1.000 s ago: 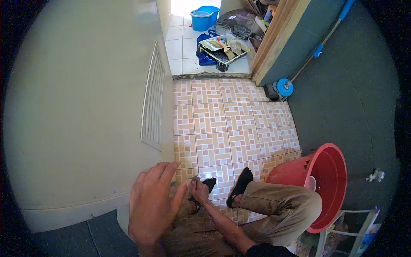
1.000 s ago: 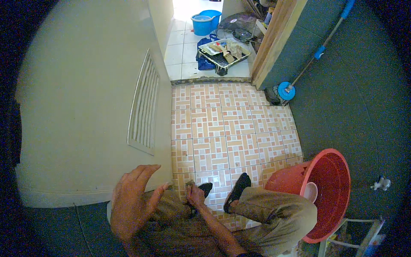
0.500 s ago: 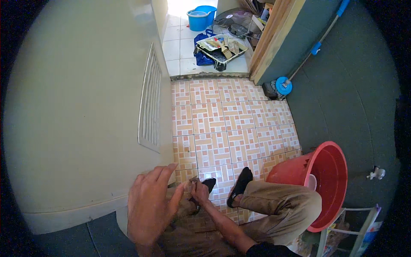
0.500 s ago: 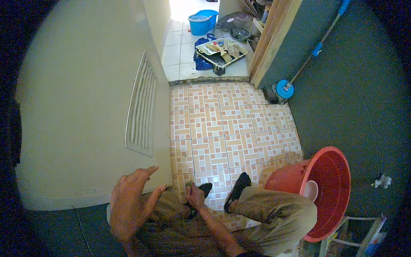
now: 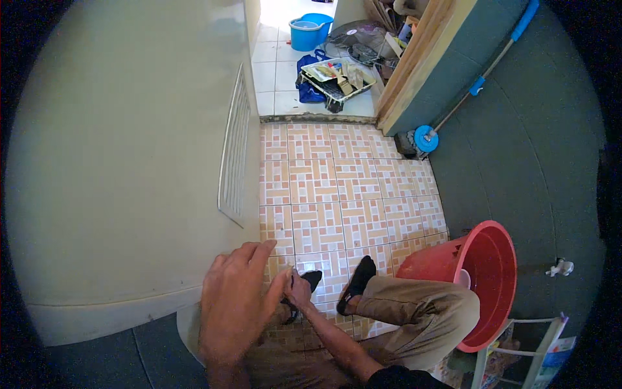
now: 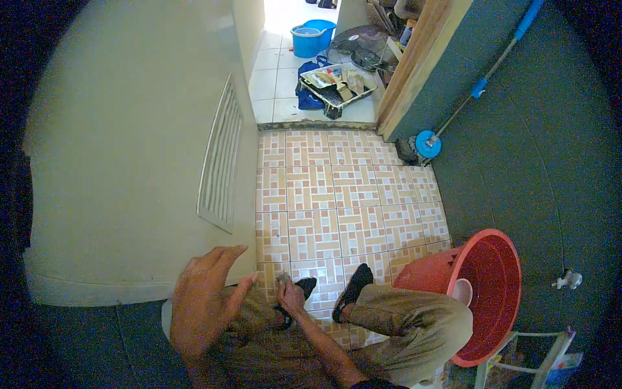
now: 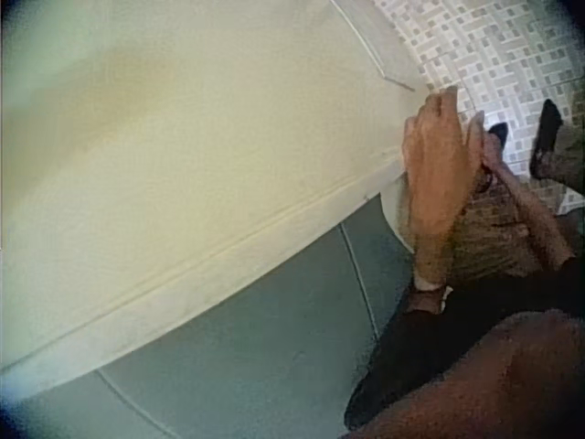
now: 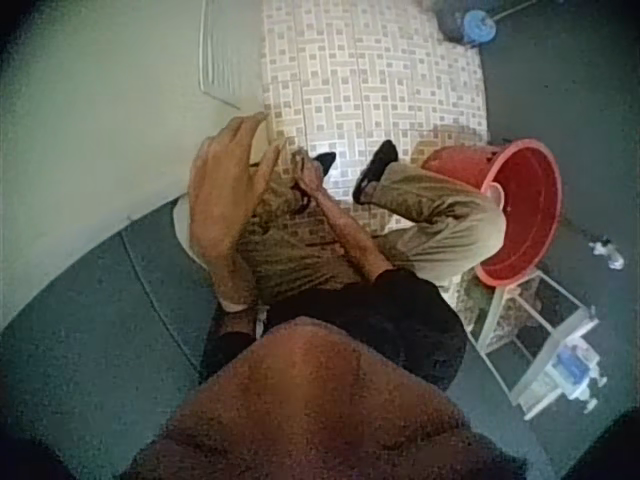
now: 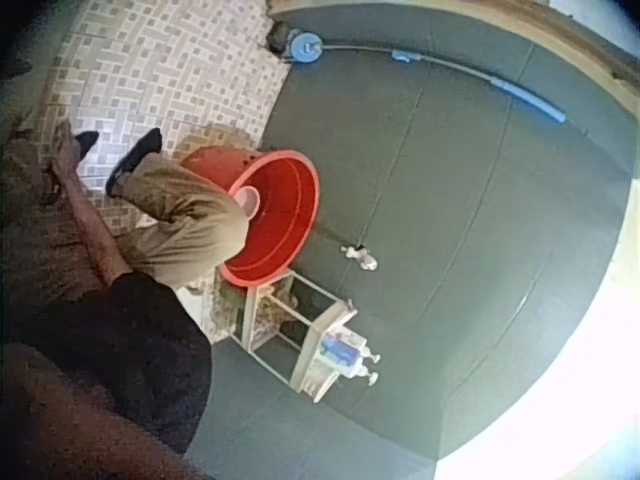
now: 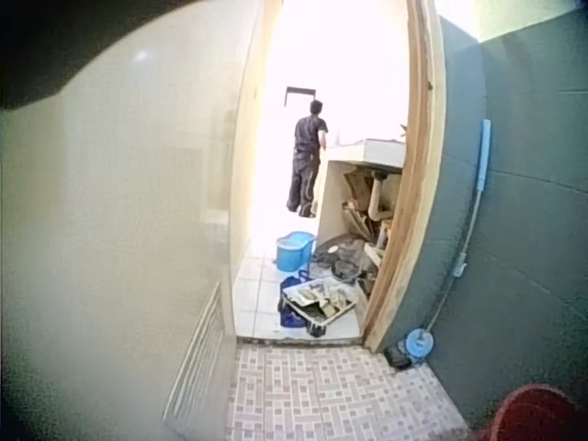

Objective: The person applies a substance to the corner of a door frame with their finger and then wipes the area with a cloth.

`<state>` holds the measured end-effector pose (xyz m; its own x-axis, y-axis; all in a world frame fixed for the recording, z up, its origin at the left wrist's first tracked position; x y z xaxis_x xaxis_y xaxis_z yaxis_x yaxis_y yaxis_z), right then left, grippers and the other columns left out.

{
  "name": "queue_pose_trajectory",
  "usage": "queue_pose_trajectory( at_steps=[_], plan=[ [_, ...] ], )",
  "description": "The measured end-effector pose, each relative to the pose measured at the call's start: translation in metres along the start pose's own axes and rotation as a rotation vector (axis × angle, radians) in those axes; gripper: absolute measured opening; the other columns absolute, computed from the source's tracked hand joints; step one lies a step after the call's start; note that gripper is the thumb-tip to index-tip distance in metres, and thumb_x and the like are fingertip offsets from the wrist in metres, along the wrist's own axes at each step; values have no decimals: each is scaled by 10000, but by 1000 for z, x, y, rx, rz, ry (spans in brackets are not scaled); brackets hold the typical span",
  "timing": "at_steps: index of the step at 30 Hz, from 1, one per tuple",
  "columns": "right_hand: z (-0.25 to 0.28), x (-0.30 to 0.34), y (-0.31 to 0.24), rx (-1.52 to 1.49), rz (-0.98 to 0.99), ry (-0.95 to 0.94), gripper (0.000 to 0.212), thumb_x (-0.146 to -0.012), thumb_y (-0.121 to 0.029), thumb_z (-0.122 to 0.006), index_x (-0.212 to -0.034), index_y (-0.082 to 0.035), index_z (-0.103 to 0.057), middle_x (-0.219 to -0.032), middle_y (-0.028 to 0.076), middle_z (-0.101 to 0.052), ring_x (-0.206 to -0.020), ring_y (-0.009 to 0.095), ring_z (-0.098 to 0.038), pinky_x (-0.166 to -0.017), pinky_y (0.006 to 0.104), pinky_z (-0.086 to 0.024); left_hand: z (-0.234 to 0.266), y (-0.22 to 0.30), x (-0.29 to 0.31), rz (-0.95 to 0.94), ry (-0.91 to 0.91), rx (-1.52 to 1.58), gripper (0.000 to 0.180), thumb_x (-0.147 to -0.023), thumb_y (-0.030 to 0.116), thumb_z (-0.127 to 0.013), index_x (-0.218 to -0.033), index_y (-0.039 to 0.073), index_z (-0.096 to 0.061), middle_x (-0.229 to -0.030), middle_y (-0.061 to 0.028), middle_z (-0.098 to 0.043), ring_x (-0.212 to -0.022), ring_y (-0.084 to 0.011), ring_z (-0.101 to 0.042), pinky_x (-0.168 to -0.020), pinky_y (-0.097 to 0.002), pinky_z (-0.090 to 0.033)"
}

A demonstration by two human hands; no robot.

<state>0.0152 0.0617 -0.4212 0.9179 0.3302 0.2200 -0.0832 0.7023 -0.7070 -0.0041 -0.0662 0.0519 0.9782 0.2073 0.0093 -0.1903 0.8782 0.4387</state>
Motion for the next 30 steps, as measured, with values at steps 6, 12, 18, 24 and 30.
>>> queue_pose_trajectory(
  at_steps=[6, 12, 18, 24, 30],
  plan=[
    [3, 0, -5, -28, 31, 51, 384, -1014, -334, -493, -1165, -1, -612, -775, 259, -682, -696, 467, -667, -654, 584, -526, 2, -1, 0, 39, -14, 20, 431, -885, 259, -739, -1259, 74, -629, -1145, -155, -672, -1025, -389, -630, -919, -478, -508],
    [1, 0, 5, -21, 28, 35, 380, -1015, -312, -490, -1204, -3, -602, -810, 274, -686, -709, 475, -664, -660, 583, -528, -1, 1, 0, -13, 13, 17, 418, -890, 259, -730, -1247, 65, -631, -1139, -162, -667, -1000, -390, -628, -914, -476, -506],
    [10, 3, -10, -62, 95, 86, 413, -1017, -309, -492, -1244, 22, -588, -805, 288, -686, -711, 480, -669, -680, 580, -537, 0, 0, -1, 23, -17, 0, 418, -893, 251, -726, -1253, 62, -627, -1143, -164, -665, -1005, -387, -627, -909, -469, -505],
    [-1, 0, -4, -41, 57, 54, 419, -1019, -317, -498, -1232, 31, -593, -752, 304, -668, -684, 478, -668, -671, 588, -536, 0, -1, -1, 21, -12, 6, 438, -888, 250, -731, -1275, 79, -618, -1143, -156, -665, -1023, -376, -623, -914, -471, -500],
    [4, 0, 5, -56, 45, 77, 393, -1020, -333, -501, -1144, 23, -612, -740, 305, -661, -675, 477, -665, -649, 590, -535, 0, 3, -2, 33, -25, 4, 451, -884, 242, -739, -1284, 78, -612, -1173, -158, -665, -1051, -384, -621, -943, -466, -489]
  ],
)
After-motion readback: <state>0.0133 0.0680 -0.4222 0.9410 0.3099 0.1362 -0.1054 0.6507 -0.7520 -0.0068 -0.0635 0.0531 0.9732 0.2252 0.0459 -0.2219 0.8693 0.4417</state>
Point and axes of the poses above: each hand's wrist, its own x-axis away from the middle knuckle, its own z-axis out of the back of the hand, y = z × x, the point moved 6 cm from there along -x, towards the middle knuckle
